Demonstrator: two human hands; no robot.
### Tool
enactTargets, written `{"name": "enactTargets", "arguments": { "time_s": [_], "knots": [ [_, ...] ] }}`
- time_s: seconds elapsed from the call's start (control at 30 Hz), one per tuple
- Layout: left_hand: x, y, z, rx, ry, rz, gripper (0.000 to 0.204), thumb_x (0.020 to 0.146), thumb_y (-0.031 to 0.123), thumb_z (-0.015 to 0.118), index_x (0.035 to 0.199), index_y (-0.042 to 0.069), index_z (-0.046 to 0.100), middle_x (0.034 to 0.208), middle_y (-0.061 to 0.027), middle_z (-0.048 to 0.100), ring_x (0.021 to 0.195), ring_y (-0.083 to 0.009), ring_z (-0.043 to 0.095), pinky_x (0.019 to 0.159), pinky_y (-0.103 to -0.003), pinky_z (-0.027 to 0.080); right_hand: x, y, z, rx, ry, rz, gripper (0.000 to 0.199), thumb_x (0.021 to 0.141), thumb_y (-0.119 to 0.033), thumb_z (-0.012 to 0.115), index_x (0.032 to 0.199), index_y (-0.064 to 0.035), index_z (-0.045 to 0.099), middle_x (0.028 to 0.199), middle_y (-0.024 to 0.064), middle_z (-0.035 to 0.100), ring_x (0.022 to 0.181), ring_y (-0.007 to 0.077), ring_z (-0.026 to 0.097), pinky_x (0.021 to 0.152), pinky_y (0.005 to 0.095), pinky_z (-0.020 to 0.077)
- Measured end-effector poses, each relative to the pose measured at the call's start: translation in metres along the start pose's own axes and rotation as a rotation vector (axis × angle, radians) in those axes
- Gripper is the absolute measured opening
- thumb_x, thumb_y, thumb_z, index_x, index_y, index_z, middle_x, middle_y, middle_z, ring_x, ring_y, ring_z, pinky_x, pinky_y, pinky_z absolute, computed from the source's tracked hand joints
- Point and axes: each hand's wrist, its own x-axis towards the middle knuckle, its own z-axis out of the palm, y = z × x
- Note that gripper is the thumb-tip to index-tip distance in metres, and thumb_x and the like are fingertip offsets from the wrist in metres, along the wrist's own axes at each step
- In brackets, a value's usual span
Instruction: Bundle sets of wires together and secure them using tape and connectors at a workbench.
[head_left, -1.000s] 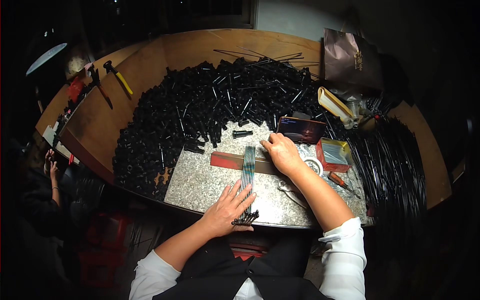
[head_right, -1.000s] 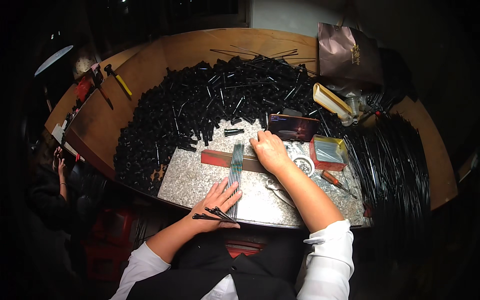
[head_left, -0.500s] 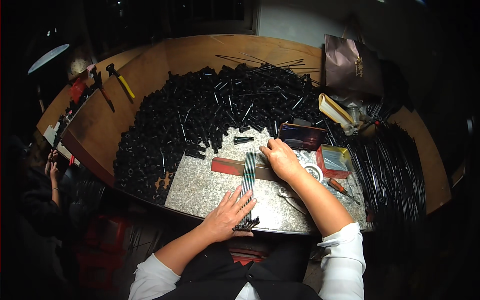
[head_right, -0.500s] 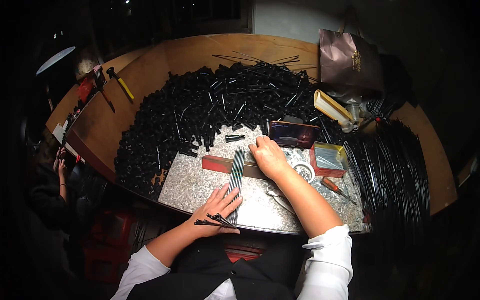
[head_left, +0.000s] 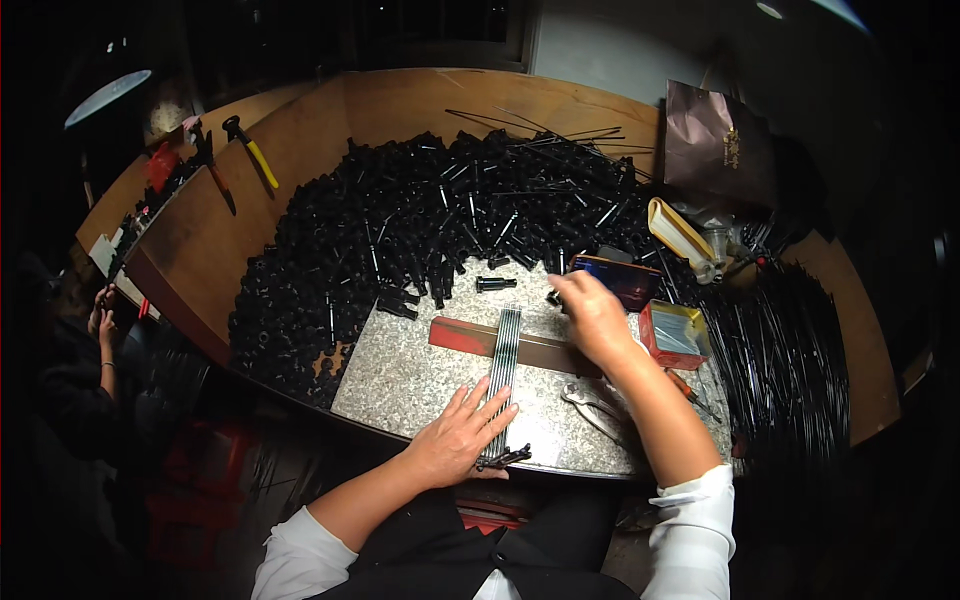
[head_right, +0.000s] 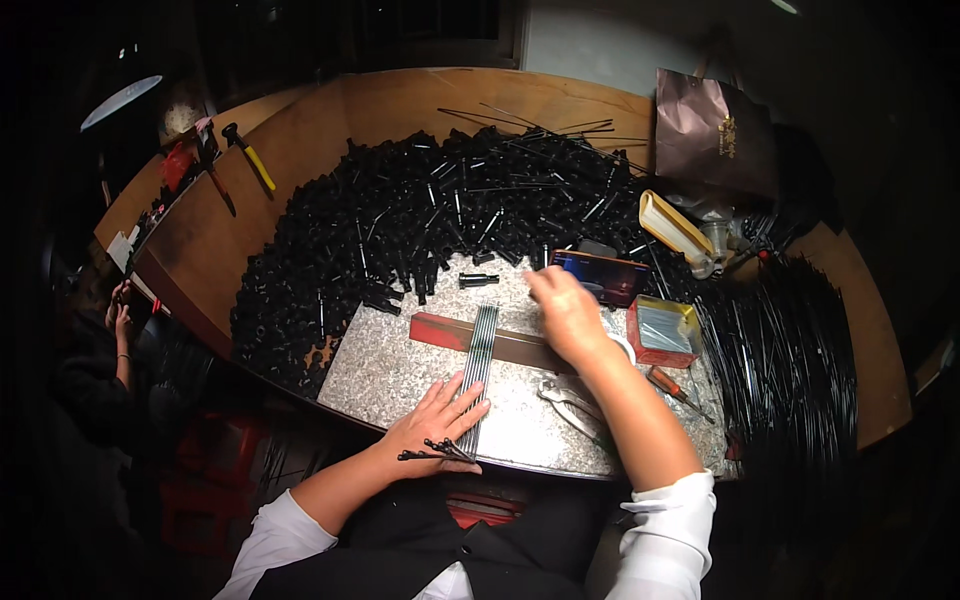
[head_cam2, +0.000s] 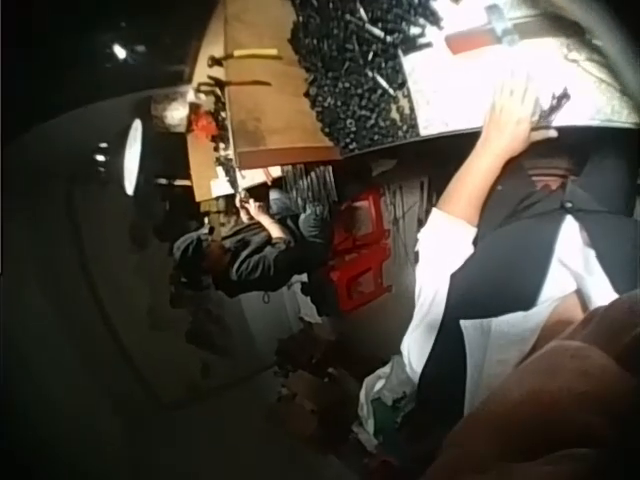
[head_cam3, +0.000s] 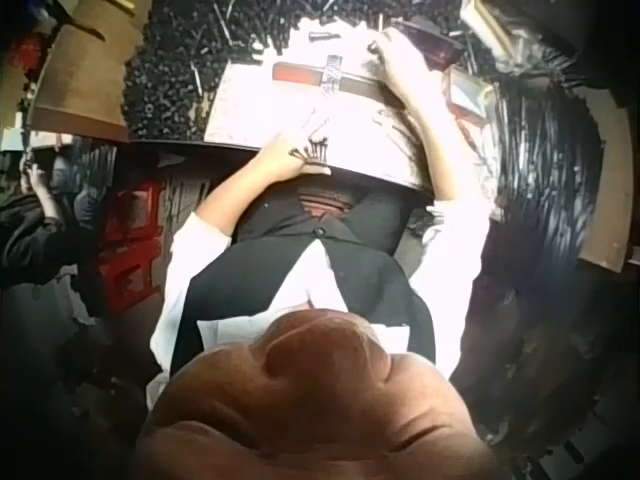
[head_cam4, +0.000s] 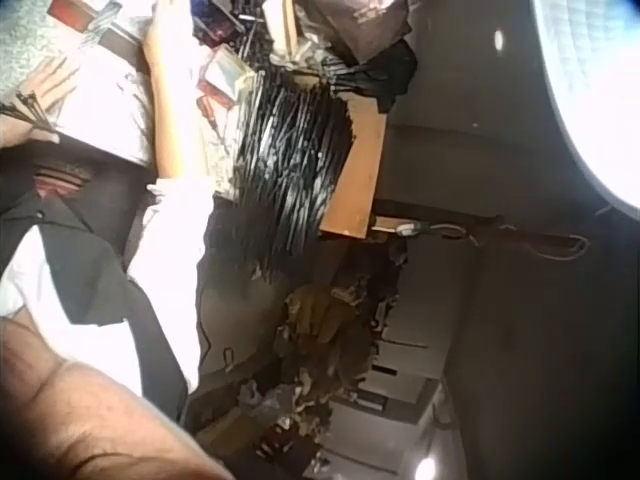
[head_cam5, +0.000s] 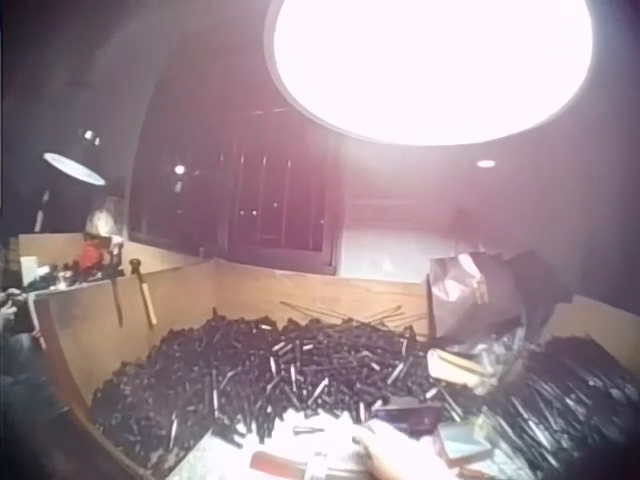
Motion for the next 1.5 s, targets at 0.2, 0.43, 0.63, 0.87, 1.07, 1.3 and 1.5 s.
{"name": "enactTargets", "arguments": {
  "time_s": [0.2,0.43,0.63,0.87,1.07,1.3,1.5],
  "knots": [
    [0.000,-0.001,0.003,-0.019,-0.011,-0.012,0.091,0.072,0.056,0.069,0.138,0.004,0.037,0.145,-0.0210,0.030,0.136,-0.0448,0.021,0.108,-0.057,0.023,-0.030,0.063,-0.060,-0.323,0.125,0.206,0.013,0.078,0.000,0.060,0.091,-0.0012,0.065,0.088,0.0174,0.061,0.083,0.0375,0.061,0.072,0.0418,0.0497],
    [0.001,0.002,-0.004,-0.015,-0.044,-0.009,0.095,0.070,0.060,0.067,0.140,0.005,0.036,0.147,-0.0199,0.029,0.138,-0.0426,0.020,0.108,-0.059,0.021,-0.076,0.137,-0.080,-0.583,-0.449,0.576,0.012,0.075,-0.005,0.060,0.081,-0.0005,0.069,0.086,0.0234,0.065,0.085,0.0380,0.064,0.077,0.0438,0.0521],
    [0.002,0.015,-0.037,-0.247,0.074,0.006,0.099,0.064,0.056,0.075,0.139,0.003,0.038,0.147,-0.0175,0.032,0.139,-0.0387,0.019,0.111,-0.055,0.018,-0.087,0.137,-0.079,-0.568,-0.428,0.581,0.011,0.073,-0.009,0.067,0.077,0.0015,0.066,0.083,0.0247,0.064,0.084,0.0394,0.063,0.075,0.0443,0.0516],
    [0.020,0.051,-0.106,-1.017,0.313,0.152,0.058,0.070,0.019,0.079,0.116,-0.007,0.057,0.105,-0.0218,0.066,0.101,-0.0275,0.065,0.089,-0.035,0.051,-0.084,0.101,-0.109,-0.289,-0.005,0.489,0.014,0.078,-0.004,0.064,0.081,0.0030,0.053,0.077,0.0219,0.061,0.075,0.0396,0.061,0.067,0.0420,0.0483],
    [0.018,0.066,-0.111,-0.986,0.392,0.117,0.023,0.078,-0.002,0.070,0.100,-0.006,0.064,0.088,-0.0188,0.069,0.085,-0.0254,0.070,0.077,-0.034,0.056,-0.075,-0.032,-0.117,0.163,0.013,0.300,0.007,0.088,0.001,0.055,0.084,0.0023,0.049,0.073,0.0129,0.060,0.066,0.0179,0.063,0.058,0.0286,0.0495],
    [0.018,0.076,-0.112,-0.751,0.566,0.099,0.019,0.078,-0.006,0.068,0.097,-0.005,0.065,0.082,-0.0155,0.069,0.075,-0.0215,0.068,0.068,-0.029,0.055,-0.079,-0.152,-0.141,0.297,-0.061,-0.233,0.034,0.071,0.014,0.061,0.104,0.0055,0.057,0.082,0.0147,0.060,0.067,0.0254,0.062,0.054,0.0323,0.0509],
    [0.015,0.072,-0.113,-0.745,0.588,0.106,0.013,0.081,0.000,0.068,0.093,-0.004,0.067,0.082,-0.0146,0.069,0.076,-0.0208,0.068,0.068,-0.029,0.055,-0.072,-0.158,-0.143,0.221,-0.072,-0.284,0.039,0.071,0.009,0.062,0.110,0.0027,0.060,0.078,0.0124,0.060,0.059,0.0225,0.061,0.048,0.0316,0.0494]
  ]
}}
